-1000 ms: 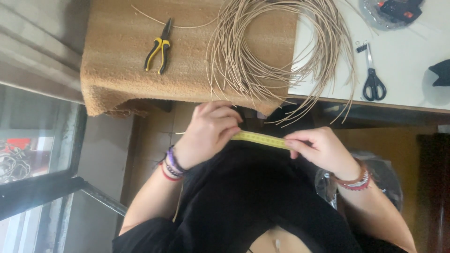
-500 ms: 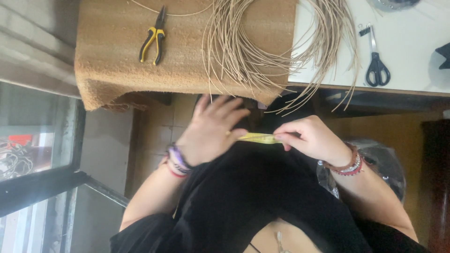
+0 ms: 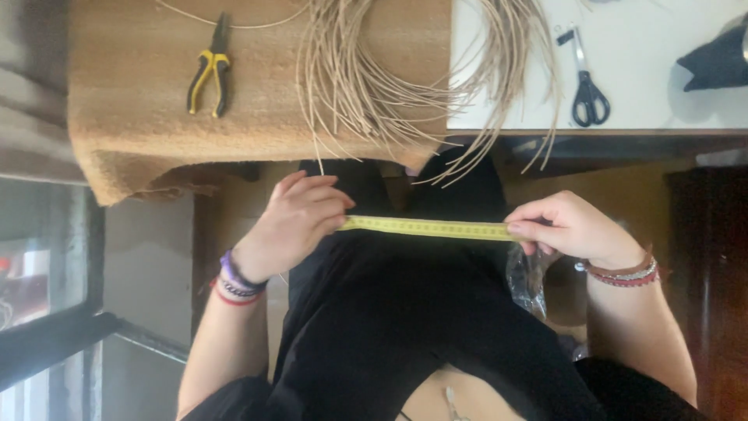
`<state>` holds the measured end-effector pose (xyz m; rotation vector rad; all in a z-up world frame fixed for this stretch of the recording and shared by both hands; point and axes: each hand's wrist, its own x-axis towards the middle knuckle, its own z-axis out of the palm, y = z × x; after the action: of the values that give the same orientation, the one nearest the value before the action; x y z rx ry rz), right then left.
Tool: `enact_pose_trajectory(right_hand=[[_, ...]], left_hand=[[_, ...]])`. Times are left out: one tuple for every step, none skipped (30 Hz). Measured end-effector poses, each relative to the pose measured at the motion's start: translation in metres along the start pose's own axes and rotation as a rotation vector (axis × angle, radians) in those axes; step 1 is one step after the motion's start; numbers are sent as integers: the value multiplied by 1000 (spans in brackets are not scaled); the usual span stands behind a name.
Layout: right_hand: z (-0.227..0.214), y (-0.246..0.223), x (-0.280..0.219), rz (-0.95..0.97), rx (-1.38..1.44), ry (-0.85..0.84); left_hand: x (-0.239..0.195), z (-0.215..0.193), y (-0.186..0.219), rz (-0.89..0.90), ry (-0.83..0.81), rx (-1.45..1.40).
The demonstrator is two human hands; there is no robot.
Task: The person measures and cuts thin craft sticks using a tape measure and scissors. They repeatedly measure the sticks against the tape measure and cut them to a consistent length, then gather the cut pieces together.
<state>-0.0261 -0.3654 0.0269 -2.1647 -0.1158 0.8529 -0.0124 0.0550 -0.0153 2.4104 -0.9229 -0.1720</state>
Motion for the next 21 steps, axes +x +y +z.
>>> enact_pose_trajectory(right_hand=[[-1,0,-4,17,4,13],[-3,-1,-8,33,2,16],[-4,-1,-12,49,0,19],[-2,-3,-12,61,4,28],[0,-4,-12,29,-35,31],[1,-7,-8,-10,-76,33],[5,-9,-7,-5,-73,41],[8,-12,-3,-50,-89,27],[11,-15,1,-96,-105,14],[15,-22,3,-101,-104,11],[18,-29,5,-129,-121,-1],[21,-37,8,-158,-139,-10],[25,-38,10,-164,-140,-8],[28,-39,10,-212,-178,0],[30,-39,12,-259,-217,8],[31,-39,12,-259,-217,12],[32,-38,13,-245,-202,29],[34,-37,14,-230,-184,43],[35,-36,15,-229,-181,43],[37,-34,16,-244,-124,57],[38,-33,18,-260,-67,70]], left_hand=[[-4,-2,-2,17,-7,-11],[-7,-5,-4,-33,-73,21],[-11,-7,-6,-83,-139,54],[-8,-7,-6,-69,-144,47],[-6,-6,-6,-152,-269,74],[-4,-8,-7,-239,-390,108],[7,-6,5,-230,-392,108],[15,-5,17,-210,-349,97],[24,-5,29,-190,-305,87],[36,9,42,-194,-305,90],[47,23,55,-89,-197,25],[61,36,66,19,-87,-36],[66,50,74,19,-84,-30],[73,65,81,82,-54,-108],[80,79,88,145,-23,-186],[82,87,85,149,-24,-184],[84,95,82,166,-3,-212],[85,104,79,179,15,-242],[84,103,76,180,12,-243],[83,102,73,177,15,-236],[82,101,70,175,18,-230]])
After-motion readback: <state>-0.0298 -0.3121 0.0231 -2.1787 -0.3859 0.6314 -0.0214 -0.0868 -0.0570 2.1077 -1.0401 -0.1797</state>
